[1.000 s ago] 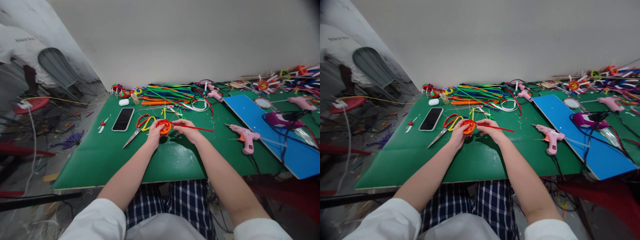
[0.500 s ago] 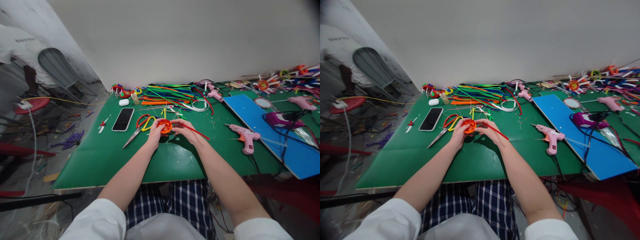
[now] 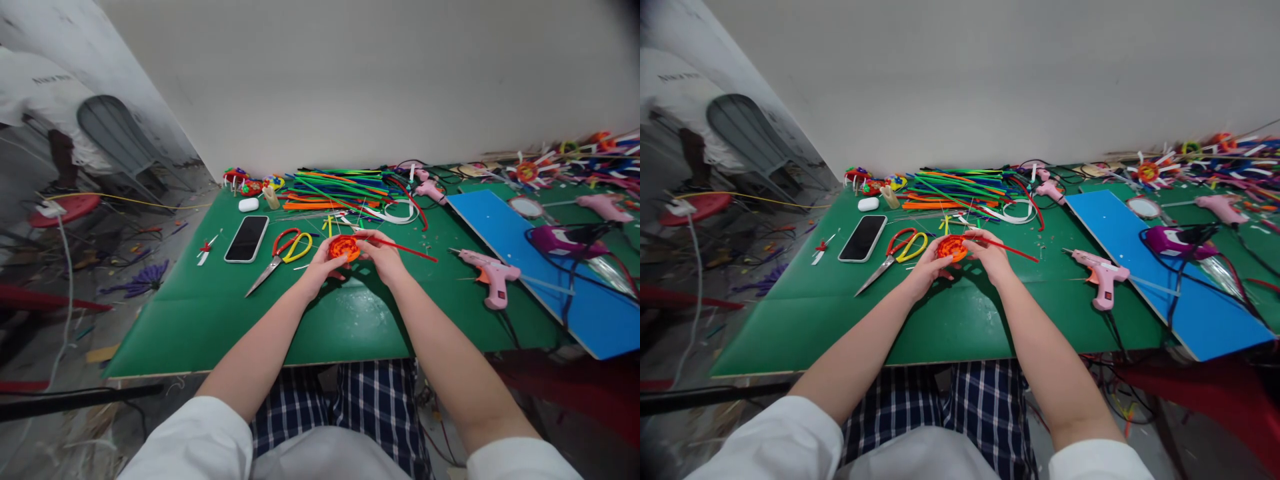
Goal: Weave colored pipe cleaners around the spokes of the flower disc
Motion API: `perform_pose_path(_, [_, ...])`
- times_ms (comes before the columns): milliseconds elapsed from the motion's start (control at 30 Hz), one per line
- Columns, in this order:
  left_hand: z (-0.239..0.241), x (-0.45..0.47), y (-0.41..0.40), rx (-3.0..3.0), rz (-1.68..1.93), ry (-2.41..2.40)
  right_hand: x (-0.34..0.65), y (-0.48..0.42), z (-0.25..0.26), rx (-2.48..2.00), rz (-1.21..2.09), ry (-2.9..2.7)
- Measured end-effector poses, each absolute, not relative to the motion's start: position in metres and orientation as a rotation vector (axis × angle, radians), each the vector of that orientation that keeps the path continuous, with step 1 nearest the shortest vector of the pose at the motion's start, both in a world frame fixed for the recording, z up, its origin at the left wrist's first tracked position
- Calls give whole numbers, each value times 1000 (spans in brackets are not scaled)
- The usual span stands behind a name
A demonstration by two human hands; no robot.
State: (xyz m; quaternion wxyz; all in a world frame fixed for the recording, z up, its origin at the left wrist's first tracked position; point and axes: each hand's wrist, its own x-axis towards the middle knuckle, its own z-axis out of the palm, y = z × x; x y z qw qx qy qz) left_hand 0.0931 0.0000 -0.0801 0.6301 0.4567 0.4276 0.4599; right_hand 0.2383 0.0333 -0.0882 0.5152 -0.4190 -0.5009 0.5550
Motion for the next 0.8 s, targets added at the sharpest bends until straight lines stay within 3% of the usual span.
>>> perform_pose_path(433, [-82,85,3,1020,1007,768,240,34,-85,-1038,1436,-1082])
perform_pose_path(800, [-87,89,2,1119,1023,1015,238,35,-93,-1093,1297,-1409])
